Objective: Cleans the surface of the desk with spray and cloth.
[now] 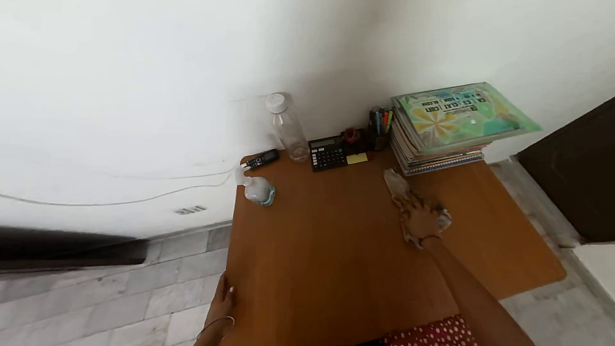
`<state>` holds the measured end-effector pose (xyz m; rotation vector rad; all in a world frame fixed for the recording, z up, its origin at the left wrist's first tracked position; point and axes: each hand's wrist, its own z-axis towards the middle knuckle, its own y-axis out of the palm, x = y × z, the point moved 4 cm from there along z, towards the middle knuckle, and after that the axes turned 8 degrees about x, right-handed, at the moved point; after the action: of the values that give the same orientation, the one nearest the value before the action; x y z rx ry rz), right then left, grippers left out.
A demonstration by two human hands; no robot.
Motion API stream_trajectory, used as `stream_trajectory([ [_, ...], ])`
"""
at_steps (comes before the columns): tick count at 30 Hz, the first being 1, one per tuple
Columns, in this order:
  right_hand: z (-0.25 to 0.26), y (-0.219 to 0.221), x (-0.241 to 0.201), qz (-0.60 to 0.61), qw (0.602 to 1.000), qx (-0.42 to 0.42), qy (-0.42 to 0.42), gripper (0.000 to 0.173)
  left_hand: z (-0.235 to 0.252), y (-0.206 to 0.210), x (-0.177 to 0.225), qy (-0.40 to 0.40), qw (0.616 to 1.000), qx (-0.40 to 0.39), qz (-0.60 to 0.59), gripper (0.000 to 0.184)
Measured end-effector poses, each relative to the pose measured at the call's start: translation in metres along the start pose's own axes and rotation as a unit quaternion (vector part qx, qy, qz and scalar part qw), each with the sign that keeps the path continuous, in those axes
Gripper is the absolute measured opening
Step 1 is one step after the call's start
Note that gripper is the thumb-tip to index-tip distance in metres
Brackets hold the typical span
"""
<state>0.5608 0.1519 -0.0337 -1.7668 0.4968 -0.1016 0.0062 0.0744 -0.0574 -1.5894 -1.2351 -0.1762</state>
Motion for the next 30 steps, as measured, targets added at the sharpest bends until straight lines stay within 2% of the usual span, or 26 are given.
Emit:
stream_trajectory([
  [4,-0.001,-0.016,0.074,-0.001,0.999,0.024,0.031,0.046,0.002,0.002,0.000,-0.011,1.000,0.010,0.020,0.059],
  [13,0.046,-0.041,0.212,0.030,0.976,0.104,0.188,0.043,0.004,0.000,0.001,-0.039,0.997,0.027,0.056,0.059],
  [15,0.036,-0.040,0.237,0.039,0.966,0.114,0.229,0.043,-0.001,-0.001,0.007,-0.045,0.997,0.032,0.054,0.058],
  [18,-0.007,-0.036,0.261,0.049,0.943,0.140,0.299,0.043,-0.009,0.000,0.012,-0.051,0.998,0.030,0.027,0.058],
  [21,-0.045,-0.028,0.268,0.064,0.914,0.168,0.364,0.043,0.000,0.000,0.003,-0.052,0.998,0.045,-0.017,0.058],
  [25,-0.034,-0.028,0.252,0.068,0.886,0.192,0.416,0.049,0.004,0.001,-0.003,-0.075,0.995,0.046,-0.039,0.058],
  [27,-0.022,-0.031,0.217,0.090,0.895,0.183,0.396,0.051,0.004,0.000,0.001,-0.081,0.995,0.044,-0.042,0.058],
  [30,-0.015,-0.027,0.130,0.079,0.938,0.137,0.307,0.052,-0.003,0.001,0.009,-0.087,0.992,0.049,-0.075,0.057],
])
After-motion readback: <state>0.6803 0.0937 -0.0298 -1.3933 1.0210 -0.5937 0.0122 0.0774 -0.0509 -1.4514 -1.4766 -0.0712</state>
